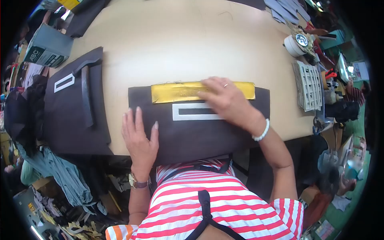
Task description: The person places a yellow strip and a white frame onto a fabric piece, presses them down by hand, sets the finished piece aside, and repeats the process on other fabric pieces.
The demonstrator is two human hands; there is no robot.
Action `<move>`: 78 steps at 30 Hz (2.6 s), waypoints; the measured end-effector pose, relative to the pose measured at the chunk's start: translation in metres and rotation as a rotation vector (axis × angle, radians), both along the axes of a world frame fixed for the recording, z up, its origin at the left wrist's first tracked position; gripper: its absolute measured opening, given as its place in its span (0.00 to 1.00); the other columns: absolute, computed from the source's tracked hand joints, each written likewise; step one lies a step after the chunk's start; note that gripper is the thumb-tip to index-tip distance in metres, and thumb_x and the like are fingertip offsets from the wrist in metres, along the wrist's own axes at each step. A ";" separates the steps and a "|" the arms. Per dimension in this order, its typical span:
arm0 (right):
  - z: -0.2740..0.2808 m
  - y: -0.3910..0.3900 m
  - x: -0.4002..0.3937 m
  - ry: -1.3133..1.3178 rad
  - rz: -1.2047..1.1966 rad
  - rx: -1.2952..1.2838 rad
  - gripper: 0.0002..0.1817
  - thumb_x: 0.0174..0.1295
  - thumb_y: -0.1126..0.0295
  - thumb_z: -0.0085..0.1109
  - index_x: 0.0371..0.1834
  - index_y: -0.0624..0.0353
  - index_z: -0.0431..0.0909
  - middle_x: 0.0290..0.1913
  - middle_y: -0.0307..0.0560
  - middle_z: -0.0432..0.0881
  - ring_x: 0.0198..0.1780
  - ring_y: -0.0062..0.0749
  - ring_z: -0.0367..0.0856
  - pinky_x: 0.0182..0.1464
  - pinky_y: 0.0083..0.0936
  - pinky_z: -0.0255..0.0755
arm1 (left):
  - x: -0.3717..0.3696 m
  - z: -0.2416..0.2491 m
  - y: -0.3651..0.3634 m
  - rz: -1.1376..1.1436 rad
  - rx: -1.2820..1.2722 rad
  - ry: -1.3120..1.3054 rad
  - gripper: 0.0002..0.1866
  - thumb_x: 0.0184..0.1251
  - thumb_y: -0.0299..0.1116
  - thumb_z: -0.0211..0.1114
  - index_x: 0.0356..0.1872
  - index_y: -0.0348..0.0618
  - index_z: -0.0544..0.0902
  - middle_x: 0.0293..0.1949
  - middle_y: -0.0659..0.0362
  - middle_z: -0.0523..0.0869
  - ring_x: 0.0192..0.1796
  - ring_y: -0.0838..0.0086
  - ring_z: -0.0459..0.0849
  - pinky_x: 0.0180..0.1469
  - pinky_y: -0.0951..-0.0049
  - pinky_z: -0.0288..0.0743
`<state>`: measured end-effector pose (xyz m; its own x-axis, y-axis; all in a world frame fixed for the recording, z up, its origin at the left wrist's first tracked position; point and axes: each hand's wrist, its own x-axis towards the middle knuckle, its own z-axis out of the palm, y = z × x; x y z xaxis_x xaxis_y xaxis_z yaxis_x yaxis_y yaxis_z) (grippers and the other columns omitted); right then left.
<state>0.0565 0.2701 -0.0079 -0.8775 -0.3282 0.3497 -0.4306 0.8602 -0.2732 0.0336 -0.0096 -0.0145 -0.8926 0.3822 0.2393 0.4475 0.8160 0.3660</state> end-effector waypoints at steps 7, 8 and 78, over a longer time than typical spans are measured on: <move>0.009 0.104 -0.013 0.111 -0.400 0.165 0.16 0.55 0.68 0.63 0.47 0.59 0.81 0.51 0.55 0.80 0.53 0.50 0.77 0.56 0.38 0.70 | 0.004 -0.011 -0.010 0.126 0.037 -0.002 0.21 0.64 0.33 0.65 0.57 0.36 0.75 0.63 0.42 0.71 0.67 0.48 0.66 0.67 0.54 0.60; 0.017 0.100 0.003 0.123 -0.504 0.225 0.17 0.56 0.65 0.63 0.48 0.61 0.80 0.50 0.56 0.80 0.52 0.51 0.76 0.55 0.39 0.70 | 0.003 -0.009 -0.010 0.127 0.077 -0.008 0.19 0.63 0.31 0.66 0.54 0.37 0.77 0.62 0.43 0.73 0.67 0.49 0.67 0.66 0.54 0.61; -0.023 -0.228 -0.220 -0.400 -0.024 -1.393 0.30 0.62 0.73 0.50 0.69 0.64 0.59 0.38 0.51 0.78 0.36 0.27 0.81 0.41 0.25 0.76 | -0.320 -0.029 -0.191 0.387 -0.261 0.036 0.36 0.69 0.62 0.46 0.70 0.48 0.65 0.72 0.47 0.60 0.74 0.44 0.53 0.68 0.34 0.46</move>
<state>-0.1638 0.0426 -0.0305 -0.9913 0.0832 0.1018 -0.1162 -0.1931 -0.9743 -0.2862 -0.2009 -0.0438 -0.9742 0.0748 0.2127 0.1011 0.9881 0.1160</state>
